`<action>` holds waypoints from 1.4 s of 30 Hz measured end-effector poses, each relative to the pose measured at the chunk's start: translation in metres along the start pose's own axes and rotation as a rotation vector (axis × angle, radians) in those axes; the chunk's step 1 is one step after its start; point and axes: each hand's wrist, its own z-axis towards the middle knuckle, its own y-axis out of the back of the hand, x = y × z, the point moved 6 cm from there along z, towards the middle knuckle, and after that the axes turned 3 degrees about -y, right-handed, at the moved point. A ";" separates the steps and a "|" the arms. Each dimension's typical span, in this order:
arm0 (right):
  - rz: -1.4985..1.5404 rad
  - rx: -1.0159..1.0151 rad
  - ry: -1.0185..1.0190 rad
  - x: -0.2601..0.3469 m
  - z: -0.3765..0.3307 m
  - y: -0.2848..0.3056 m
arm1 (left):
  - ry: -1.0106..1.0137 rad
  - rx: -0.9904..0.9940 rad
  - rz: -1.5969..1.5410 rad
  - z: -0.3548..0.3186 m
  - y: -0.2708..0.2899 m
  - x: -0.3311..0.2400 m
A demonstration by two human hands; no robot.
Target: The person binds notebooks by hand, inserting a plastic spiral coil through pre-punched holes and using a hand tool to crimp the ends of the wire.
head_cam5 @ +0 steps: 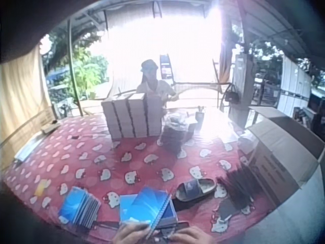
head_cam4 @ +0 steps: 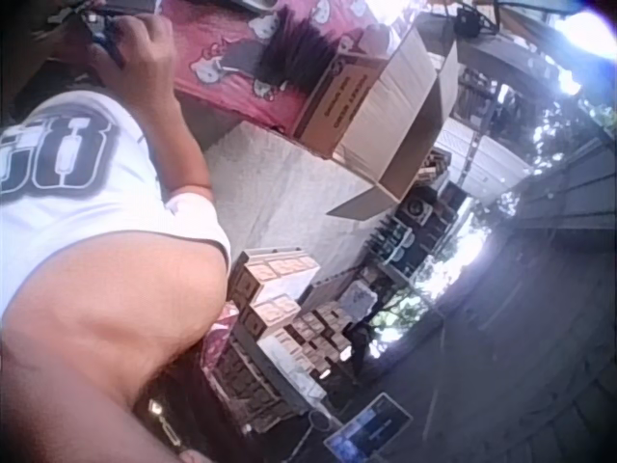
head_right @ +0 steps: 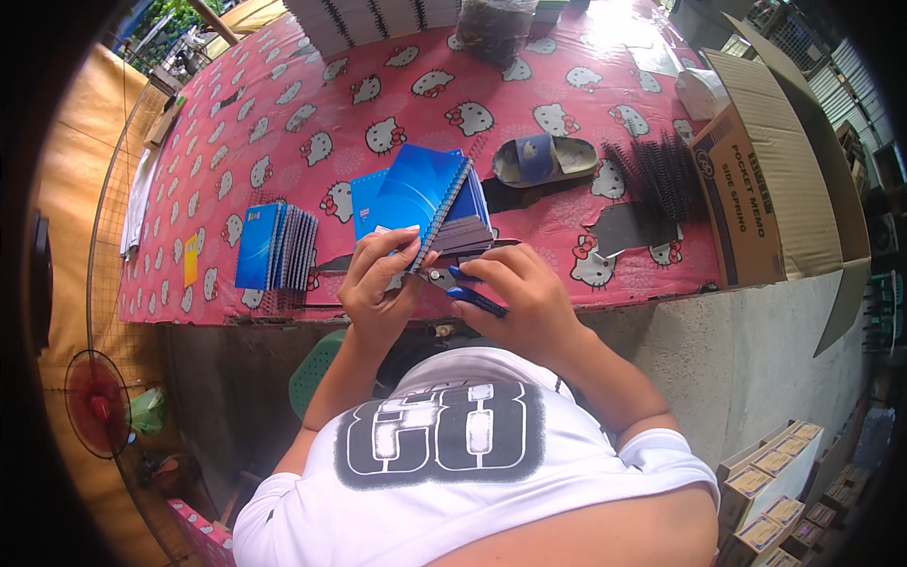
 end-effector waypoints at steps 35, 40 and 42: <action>-0.096 -0.169 -0.074 -0.104 -0.023 0.018 | 0.658 -0.876 0.037 -0.130 0.226 0.196; 0.351 0.702 -0.020 -0.014 0.010 -0.074 | 0.697 -0.936 0.080 -0.122 0.221 0.192; 0.360 0.893 -0.001 0.008 0.022 -0.124 | 0.686 -0.982 0.072 -0.123 0.223 0.189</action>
